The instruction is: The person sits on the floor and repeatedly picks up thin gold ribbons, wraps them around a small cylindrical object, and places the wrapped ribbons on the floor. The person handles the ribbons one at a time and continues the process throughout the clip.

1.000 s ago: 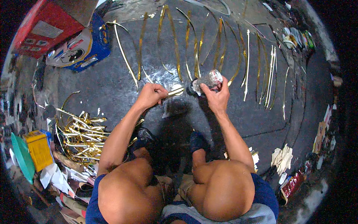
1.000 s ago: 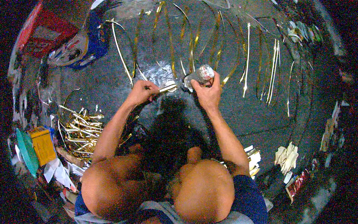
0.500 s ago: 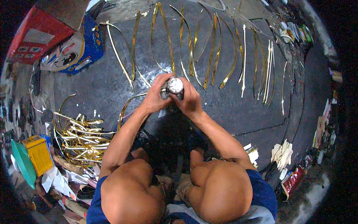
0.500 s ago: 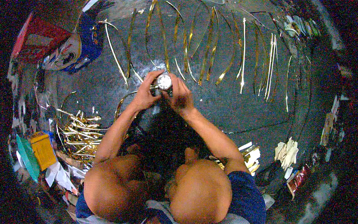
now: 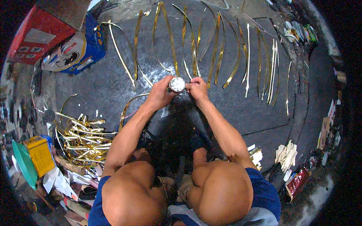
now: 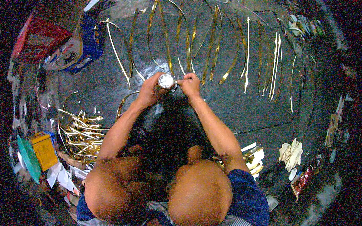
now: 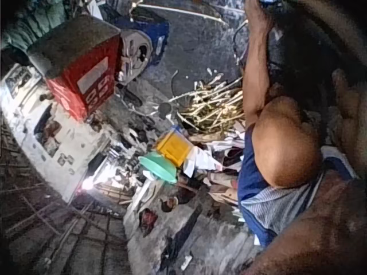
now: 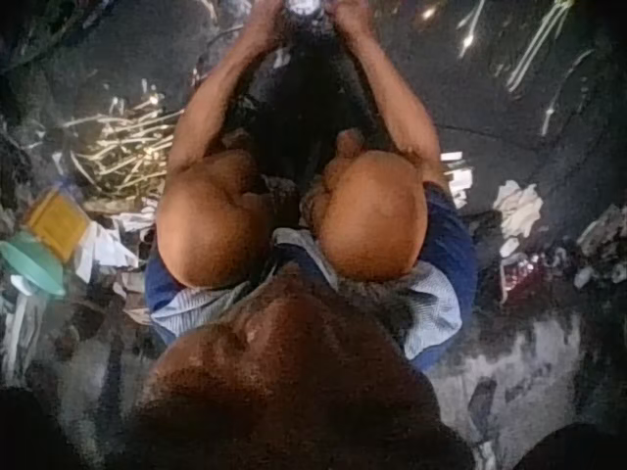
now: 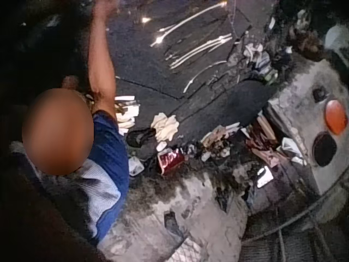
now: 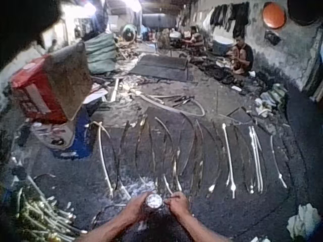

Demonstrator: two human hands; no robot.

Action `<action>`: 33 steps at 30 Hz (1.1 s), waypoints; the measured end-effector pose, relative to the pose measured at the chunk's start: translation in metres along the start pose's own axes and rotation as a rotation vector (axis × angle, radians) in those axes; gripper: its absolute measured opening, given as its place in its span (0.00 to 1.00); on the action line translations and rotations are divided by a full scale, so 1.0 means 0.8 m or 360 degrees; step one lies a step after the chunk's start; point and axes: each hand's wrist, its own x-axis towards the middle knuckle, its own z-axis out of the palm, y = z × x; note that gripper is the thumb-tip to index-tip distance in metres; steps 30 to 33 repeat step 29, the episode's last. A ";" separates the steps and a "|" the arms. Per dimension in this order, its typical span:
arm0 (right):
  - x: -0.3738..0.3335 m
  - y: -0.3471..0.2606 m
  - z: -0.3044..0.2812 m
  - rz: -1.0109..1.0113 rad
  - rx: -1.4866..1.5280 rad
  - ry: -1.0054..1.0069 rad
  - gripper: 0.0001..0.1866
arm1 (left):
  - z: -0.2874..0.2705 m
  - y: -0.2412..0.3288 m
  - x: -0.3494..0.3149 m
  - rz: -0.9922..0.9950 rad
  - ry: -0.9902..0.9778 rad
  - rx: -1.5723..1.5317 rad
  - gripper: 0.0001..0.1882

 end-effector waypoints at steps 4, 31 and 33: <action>-0.038 -0.055 -0.004 -0.0057 0.0160 -0.0031 0.15 | -0.001 0.004 -0.001 0.0045 0.0027 0.0066 0.26; -0.050 -0.505 -0.564 -0.1594 0.1313 0.0188 0.04 | 0.006 0.018 0.005 0.0026 -0.0011 0.0041 0.34; -0.050 -0.505 -0.564 -0.1594 0.1313 0.0188 0.04 | 0.006 0.018 0.005 0.0026 -0.0011 0.0041 0.34</action>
